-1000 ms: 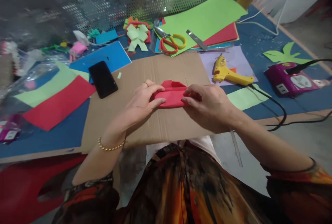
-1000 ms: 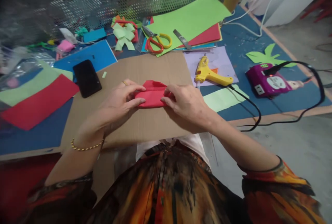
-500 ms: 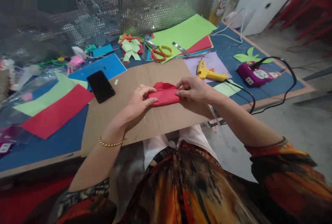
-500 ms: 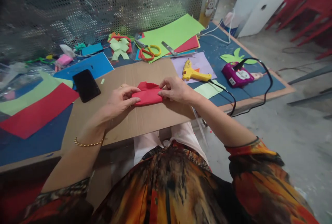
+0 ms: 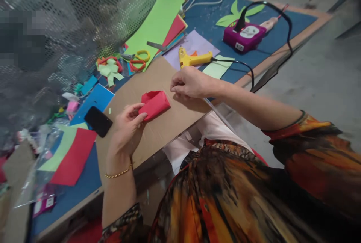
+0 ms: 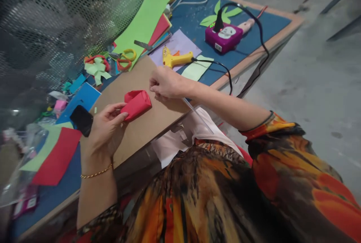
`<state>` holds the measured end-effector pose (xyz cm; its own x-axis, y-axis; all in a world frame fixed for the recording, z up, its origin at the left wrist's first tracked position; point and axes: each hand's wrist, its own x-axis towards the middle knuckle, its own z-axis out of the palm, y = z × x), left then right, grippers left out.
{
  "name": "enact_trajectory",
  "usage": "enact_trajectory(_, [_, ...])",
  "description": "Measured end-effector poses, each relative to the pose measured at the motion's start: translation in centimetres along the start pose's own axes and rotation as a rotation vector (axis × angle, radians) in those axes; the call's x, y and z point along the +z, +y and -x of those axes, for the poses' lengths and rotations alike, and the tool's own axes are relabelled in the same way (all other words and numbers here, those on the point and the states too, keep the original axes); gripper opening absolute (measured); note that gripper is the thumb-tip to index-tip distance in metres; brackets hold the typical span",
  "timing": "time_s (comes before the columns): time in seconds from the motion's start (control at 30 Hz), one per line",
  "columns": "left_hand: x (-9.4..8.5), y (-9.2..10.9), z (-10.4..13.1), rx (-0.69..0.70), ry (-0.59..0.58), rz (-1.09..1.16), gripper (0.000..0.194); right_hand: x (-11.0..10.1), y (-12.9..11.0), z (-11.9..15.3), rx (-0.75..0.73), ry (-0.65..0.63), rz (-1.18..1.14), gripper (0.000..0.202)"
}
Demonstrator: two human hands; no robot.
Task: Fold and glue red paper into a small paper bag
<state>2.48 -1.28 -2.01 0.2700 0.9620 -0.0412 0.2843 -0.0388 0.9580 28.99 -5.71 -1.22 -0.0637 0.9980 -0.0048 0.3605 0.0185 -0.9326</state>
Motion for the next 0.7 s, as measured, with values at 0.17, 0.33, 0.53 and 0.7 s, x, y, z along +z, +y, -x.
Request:
enact_trajectory(0.17, [-0.4,0.0,0.0,-0.017,0.005,-0.039,0.029,1.0,0.0,-0.4,0.017,-0.132,-0.058,0.036])
enact_trajectory(0.33, [-0.3,0.2,0.5,-0.066,0.022,0.039,0.034,1.2,-0.1,-1.9,0.005,-0.124,-0.121,0.030])
enact_trajectory(0.53, [-0.6,0.2,0.4,-0.091,-0.009,0.025,0.039,1.1,-0.8,-3.0,0.110,-0.256,-0.183,0.024])
enact_trajectory(0.7, [-0.4,0.3,0.5,-0.087,-0.035,0.069,0.039,1.3,-0.6,-3.2,0.106,-0.415,-0.177,0.035])
